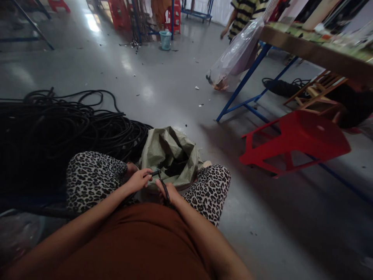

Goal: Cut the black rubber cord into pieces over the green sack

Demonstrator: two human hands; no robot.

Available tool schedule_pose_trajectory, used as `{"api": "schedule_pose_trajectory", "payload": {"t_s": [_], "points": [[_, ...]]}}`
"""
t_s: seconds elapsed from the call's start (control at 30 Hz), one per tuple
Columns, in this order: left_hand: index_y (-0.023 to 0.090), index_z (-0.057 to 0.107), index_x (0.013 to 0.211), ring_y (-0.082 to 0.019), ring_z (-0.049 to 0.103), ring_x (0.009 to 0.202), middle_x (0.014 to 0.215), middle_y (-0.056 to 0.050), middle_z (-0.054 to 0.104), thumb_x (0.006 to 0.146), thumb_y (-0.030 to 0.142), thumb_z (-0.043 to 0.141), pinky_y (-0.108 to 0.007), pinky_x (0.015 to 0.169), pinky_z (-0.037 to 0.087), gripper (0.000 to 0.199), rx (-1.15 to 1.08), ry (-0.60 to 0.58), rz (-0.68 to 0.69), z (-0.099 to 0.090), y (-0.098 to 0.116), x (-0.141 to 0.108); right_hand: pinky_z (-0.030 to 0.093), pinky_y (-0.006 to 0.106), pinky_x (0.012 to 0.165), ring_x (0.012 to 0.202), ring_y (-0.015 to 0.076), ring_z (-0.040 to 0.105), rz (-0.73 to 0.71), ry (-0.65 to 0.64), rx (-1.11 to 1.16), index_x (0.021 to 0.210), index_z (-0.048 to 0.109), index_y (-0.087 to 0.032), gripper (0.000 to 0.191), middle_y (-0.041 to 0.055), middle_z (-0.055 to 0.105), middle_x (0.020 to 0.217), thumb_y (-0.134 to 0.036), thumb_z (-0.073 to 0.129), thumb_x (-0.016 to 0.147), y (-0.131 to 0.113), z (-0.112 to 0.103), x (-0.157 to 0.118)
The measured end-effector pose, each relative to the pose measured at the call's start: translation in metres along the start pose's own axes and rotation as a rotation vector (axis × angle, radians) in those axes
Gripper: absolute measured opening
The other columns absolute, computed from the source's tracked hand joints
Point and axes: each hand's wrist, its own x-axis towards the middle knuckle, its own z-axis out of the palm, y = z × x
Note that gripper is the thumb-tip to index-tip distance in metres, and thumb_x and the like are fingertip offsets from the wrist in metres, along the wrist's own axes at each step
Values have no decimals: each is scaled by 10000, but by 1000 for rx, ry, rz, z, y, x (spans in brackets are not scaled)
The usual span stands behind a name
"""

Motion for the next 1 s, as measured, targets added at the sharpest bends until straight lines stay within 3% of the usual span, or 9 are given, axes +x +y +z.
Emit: {"api": "schedule_pose_trajectory", "payload": {"t_s": [0.4,0.7,1.0], "points": [[169,540,877,-70,483,428,650,30,574,749,270,426,-195,447,381,199,6,-10,-6,-2,5,-2,394,195,412,410,95,493,-50,-1,-109,669,525,-118,541,22,518,511,-632,401,784,9,-2,11],[173,522,952,-70,497,434,728,12,618,762,282,422,-214,481,421,241,-21,23,-26,-2,8,2,394,221,479,444,113,479,-198,70,-283,662,575,-106,653,16,472,479,-698,319,762,6,-5,7],[163,519,951,-74,500,429,724,3,630,771,287,416,-213,469,411,241,-27,27,-42,-2,9,2,330,195,410,422,98,424,-243,111,-355,562,524,-134,610,6,430,439,-673,331,772,5,-5,4]]}}
